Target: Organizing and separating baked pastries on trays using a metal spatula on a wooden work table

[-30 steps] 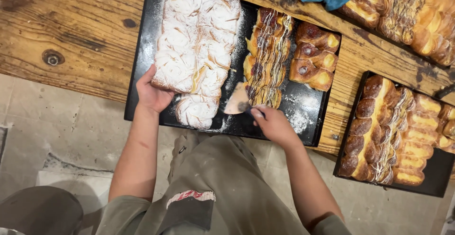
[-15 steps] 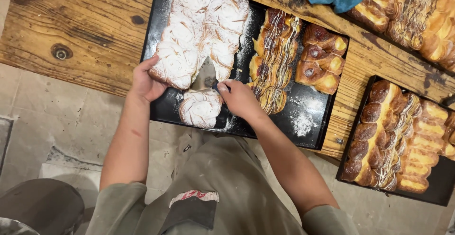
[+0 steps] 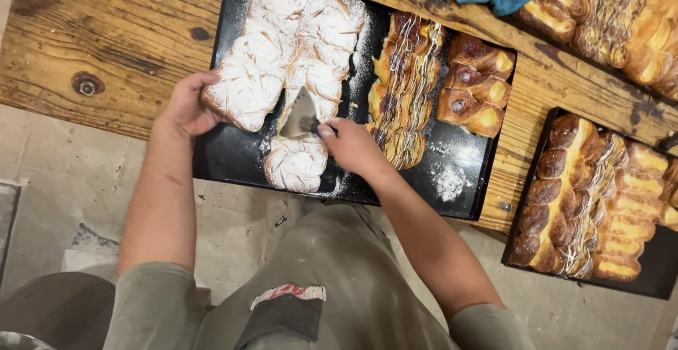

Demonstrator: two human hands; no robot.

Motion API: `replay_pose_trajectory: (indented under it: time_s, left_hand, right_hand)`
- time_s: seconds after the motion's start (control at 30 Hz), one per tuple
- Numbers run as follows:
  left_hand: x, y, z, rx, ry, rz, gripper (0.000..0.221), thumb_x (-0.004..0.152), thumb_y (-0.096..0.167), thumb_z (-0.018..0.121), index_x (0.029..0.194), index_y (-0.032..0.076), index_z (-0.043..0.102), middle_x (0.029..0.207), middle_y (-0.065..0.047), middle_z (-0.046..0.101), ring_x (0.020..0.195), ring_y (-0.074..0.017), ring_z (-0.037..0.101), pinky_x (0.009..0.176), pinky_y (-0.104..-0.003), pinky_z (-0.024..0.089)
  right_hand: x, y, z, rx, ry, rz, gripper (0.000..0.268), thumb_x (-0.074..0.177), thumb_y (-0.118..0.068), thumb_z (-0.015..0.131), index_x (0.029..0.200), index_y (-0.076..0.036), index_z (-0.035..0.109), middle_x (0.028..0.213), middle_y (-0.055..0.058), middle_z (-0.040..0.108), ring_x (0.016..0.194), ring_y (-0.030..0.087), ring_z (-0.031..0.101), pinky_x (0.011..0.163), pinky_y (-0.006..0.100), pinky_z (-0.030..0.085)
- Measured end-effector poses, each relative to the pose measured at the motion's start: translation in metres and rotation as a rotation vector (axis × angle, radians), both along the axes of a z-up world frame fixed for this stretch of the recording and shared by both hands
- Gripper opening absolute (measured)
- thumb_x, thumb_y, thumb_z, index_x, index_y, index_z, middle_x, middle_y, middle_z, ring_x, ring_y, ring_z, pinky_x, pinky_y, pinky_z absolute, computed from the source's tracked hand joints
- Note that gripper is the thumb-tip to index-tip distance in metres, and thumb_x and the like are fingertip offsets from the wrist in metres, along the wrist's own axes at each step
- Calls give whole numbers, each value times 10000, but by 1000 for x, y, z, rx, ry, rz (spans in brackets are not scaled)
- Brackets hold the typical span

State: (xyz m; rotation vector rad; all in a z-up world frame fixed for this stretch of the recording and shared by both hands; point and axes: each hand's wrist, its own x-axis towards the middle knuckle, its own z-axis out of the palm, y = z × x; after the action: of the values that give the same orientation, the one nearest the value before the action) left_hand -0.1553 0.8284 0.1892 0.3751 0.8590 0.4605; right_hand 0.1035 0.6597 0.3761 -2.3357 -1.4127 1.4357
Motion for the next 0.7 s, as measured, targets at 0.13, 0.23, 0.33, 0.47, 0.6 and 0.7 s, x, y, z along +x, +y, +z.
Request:
replay_pose_trajectory:
  time_s: [0.13, 0.23, 0.33, 0.47, 0.6, 0.7]
  left_hand:
    - [-1, -8, 1, 124, 140, -100, 588, 813, 266, 570, 1396, 207, 531, 1221, -55, 645, 999, -258, 736, 712, -531, 634]
    - [-3, -15, -27, 156, 277, -20, 511, 862, 259, 617, 1365, 226, 532, 1284, -81, 583, 1079, -279, 693, 761, -492, 648]
    - [-2, -34, -8, 369, 566, 19, 442, 935, 306, 656, 1341, 136, 617, 1320, -160, 556, 1226, -367, 593, 812, -572, 592]
    - [6, -100, 42, 1079, 922, 8, 504, 912, 97, 717, 1373, -14, 544, 1234, -251, 581, 1163, -444, 592, 993, -536, 472]
    - [32, -166, 57, 1023, 867, -203, 456, 886, 144, 717, 1294, -28, 610, 1088, -226, 650, 1044, -399, 663, 947, -497, 517]
    - [53, -179, 60, 915, 860, -292, 646, 897, 248, 717, 1400, -90, 495, 1272, -328, 563, 1233, -505, 569, 1082, -581, 427]
  right_hand:
    - [28, -27, 16, 55, 28, 5, 431, 1036, -343, 474, 1324, -98, 681, 1106, 175, 763, 1173, 433, 649, 1077, 551, 454]
    - [48, -61, 27, -4, -6, -57, 419, 1024, -315, 485, 1309, -83, 686, 1023, 170, 780, 1150, 426, 657, 1050, 568, 457]
    - [67, -92, -3, -59, -29, -110, 409, 1021, -363, 486, 1250, -110, 711, 961, 133, 796, 1119, 394, 676, 1024, 561, 473]
    - [72, -107, -42, -144, 7, -130, 374, 1002, -402, 529, 1266, -220, 721, 913, 38, 809, 1055, 307, 718, 965, 482, 521]
    - [63, -100, -66, -101, 88, -144, 369, 1009, -397, 529, 1276, -219, 710, 883, 36, 803, 988, 282, 732, 929, 470, 539]
    - [58, -89, -72, -49, 133, -126, 367, 1019, -372, 524, 1277, -187, 707, 850, 30, 797, 864, 231, 739, 890, 427, 546]
